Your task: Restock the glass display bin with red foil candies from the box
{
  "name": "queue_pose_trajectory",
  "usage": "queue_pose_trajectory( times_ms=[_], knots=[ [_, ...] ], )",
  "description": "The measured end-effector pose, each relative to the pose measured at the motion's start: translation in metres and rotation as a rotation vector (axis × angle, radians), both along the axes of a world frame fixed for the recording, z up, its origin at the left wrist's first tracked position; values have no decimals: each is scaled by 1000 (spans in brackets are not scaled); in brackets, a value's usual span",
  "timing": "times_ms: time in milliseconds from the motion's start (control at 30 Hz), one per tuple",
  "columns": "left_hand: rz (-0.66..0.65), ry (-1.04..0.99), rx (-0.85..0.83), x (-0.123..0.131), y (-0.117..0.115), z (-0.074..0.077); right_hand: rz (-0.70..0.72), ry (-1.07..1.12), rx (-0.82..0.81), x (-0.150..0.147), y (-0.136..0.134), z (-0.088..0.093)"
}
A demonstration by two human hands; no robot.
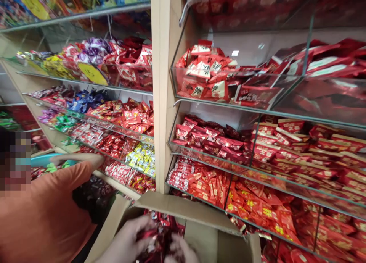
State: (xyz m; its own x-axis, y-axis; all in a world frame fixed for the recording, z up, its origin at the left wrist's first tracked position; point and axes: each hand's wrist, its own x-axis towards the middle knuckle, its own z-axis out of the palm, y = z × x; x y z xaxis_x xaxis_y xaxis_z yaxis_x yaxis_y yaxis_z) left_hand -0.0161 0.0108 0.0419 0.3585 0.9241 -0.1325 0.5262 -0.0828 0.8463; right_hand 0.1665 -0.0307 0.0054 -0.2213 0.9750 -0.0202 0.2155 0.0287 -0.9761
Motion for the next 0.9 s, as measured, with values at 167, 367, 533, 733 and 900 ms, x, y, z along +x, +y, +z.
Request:
queue_pose_trajectory(
  times_ms=[167, 367, 533, 733, 900],
  knots=[
    [19, -490, -28, 37, 12, 36, -266, 229, -5, -2, 4, 31],
    [59, -684, -30, 57, 15, 55, -264, 460, -9, 18, 12, 49],
    [56, -717, -12, 65, 11, 61, -256, 462, -18, 22, 7, 50],
    [50, -861, -81, 70, 12, 56, -341, 509, 88, 17, 5, 50],
    [98, -1010, -189, 73, 3, 47, -455, 566, 154, 17, 10, 48]
  ],
)
